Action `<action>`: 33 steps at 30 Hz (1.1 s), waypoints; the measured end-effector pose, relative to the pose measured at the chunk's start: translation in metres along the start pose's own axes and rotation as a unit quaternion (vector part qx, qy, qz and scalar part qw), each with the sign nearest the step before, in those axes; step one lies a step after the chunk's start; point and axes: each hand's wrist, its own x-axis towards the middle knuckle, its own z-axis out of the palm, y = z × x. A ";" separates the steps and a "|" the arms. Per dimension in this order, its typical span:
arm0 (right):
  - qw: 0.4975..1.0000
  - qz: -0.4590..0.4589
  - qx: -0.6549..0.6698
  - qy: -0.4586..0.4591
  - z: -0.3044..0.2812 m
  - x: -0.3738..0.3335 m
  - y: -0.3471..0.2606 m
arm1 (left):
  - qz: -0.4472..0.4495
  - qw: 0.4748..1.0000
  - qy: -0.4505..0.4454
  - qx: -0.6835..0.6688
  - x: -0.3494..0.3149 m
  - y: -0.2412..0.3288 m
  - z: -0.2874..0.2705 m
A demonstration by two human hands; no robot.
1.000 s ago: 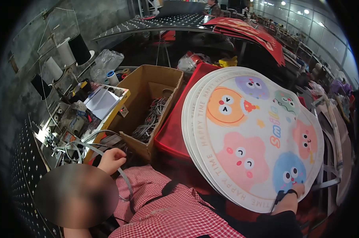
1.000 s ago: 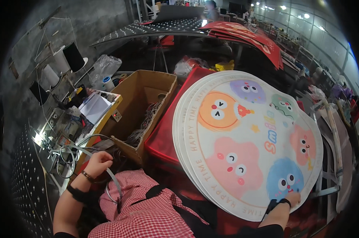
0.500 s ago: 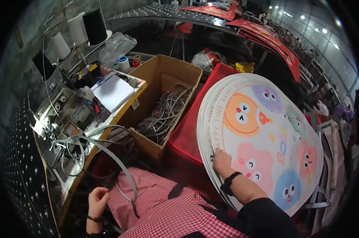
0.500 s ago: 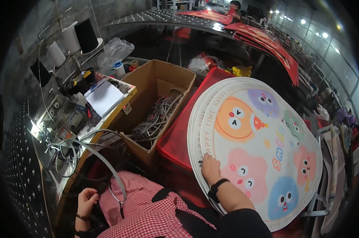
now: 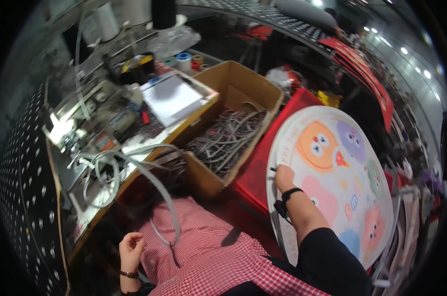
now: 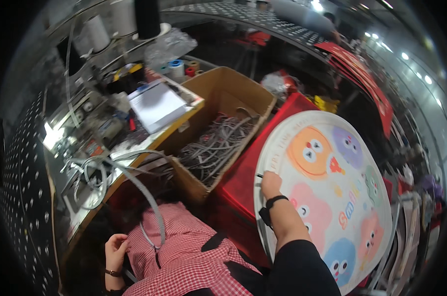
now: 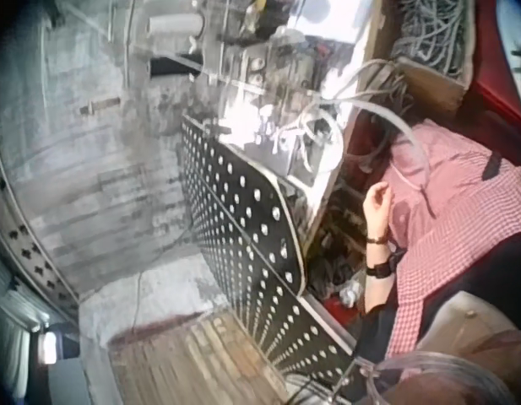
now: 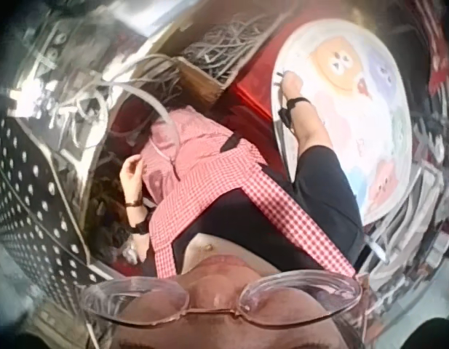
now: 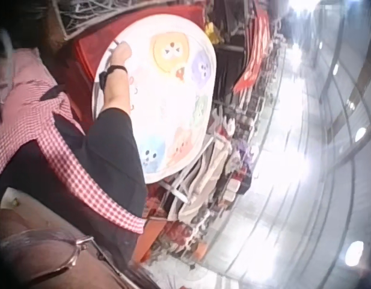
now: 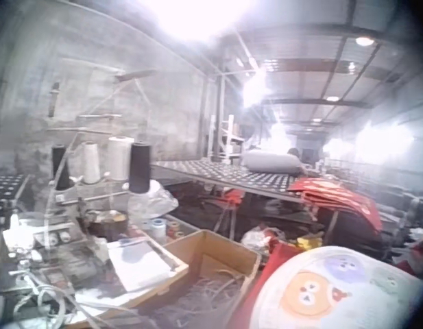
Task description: Applying a border trim to round character mats using an industrial sewing machine.
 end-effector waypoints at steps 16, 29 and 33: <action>0.909 -0.351 0.212 -0.067 -0.181 -0.077 -0.403 | -0.005 0.995 0.073 0.063 -0.014 0.008 0.003; 0.805 -0.477 -0.030 0.352 -0.256 0.190 -0.183 | 0.017 0.970 0.243 0.010 -0.100 -0.003 -0.058; 0.810 -0.309 -0.142 0.478 -0.306 0.309 -0.076 | 0.035 0.949 0.312 0.041 -0.152 0.005 -0.085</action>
